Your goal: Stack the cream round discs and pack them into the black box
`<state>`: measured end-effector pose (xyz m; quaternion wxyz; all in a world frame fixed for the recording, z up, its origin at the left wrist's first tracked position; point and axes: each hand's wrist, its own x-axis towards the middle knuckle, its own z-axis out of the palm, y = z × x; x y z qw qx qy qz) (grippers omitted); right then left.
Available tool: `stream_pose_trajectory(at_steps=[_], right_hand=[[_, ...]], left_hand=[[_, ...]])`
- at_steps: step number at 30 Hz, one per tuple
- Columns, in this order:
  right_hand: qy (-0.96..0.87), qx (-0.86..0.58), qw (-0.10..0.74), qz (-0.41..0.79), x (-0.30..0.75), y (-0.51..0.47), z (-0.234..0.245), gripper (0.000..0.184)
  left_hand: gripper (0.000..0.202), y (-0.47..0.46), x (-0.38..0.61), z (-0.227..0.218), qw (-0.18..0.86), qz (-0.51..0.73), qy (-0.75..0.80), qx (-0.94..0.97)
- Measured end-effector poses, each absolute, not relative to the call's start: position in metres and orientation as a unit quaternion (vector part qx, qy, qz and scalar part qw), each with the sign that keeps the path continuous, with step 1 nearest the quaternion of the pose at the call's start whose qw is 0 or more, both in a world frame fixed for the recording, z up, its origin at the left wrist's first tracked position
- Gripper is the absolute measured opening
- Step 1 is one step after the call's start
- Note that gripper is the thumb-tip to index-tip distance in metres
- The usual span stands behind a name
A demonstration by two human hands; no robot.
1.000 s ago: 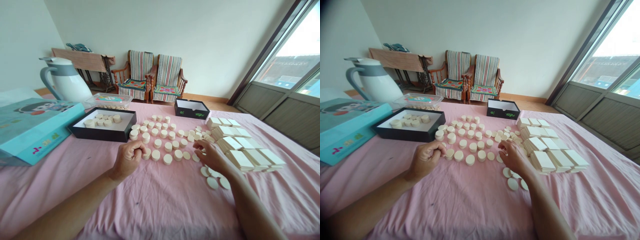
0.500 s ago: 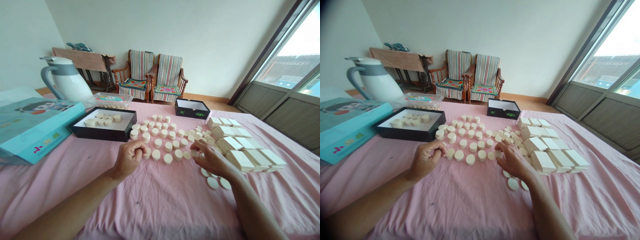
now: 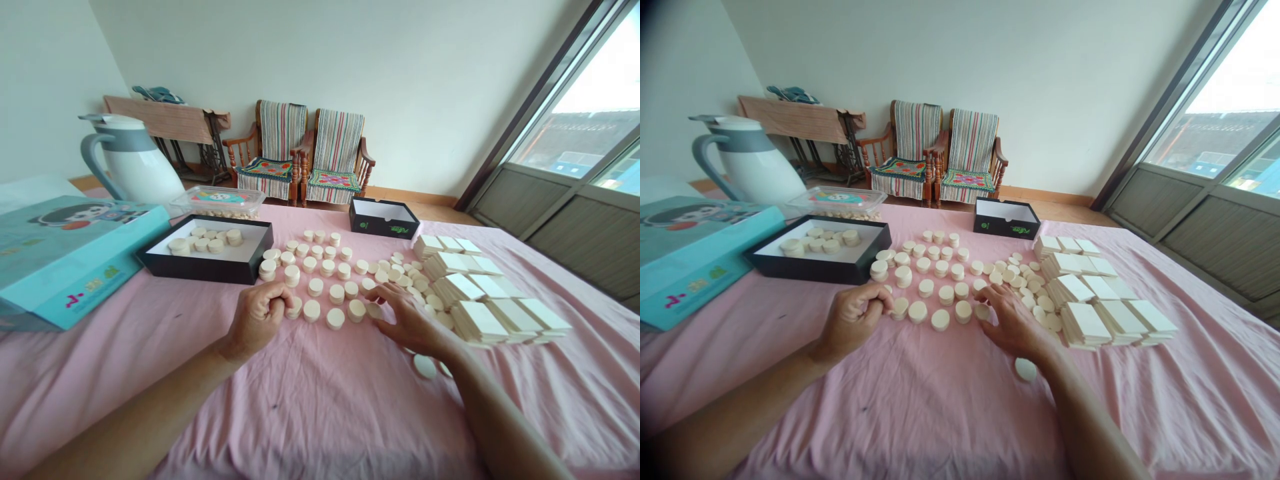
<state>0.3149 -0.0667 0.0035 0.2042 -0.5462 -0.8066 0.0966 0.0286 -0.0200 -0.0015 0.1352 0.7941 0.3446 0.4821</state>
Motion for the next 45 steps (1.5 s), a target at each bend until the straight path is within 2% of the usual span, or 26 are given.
stream_pose_trajectory(at_steps=[18, 22, 25, 31, 35, 40, 45], right_hand=[[-0.798, -0.566, 0.187, 0.092, 0.311, -0.067, 0.004, 0.019], [-0.761, -0.597, 0.238, 0.090, 0.323, -0.062, 0.008, 0.015], [-0.704, -0.658, 0.265, 0.027, 0.341, -0.052, 0.008, 0.011], [-0.729, -0.670, 0.128, -0.055, 0.365, -0.021, 0.006, 0.028], [-0.739, -0.660, 0.101, -0.090, 0.363, -0.008, 0.002, 0.025], [-0.708, -0.688, 0.132, -0.088, 0.362, -0.007, -0.011, 0.023], [-0.727, -0.642, 0.241, -0.033, 0.361, -0.020, -0.009, 0.024]], left_hand=[[0.025, -0.022, 0.029, 0.002, 0.134, 0.478, 0.349, 0.795], [0.025, -0.022, 0.028, 0.002, 0.124, 0.476, 0.360, 0.793], [0.025, -0.022, 0.028, 0.002, 0.127, 0.475, 0.360, 0.793], [0.025, -0.021, 0.028, 0.001, 0.134, 0.477, 0.344, 0.798], [0.026, -0.022, 0.028, 0.003, 0.133, 0.487, 0.338, 0.794], [0.026, -0.023, 0.029, 0.005, 0.140, 0.490, 0.335, 0.792], [0.027, -0.023, 0.029, 0.005, 0.142, 0.488, 0.336, 0.793]])
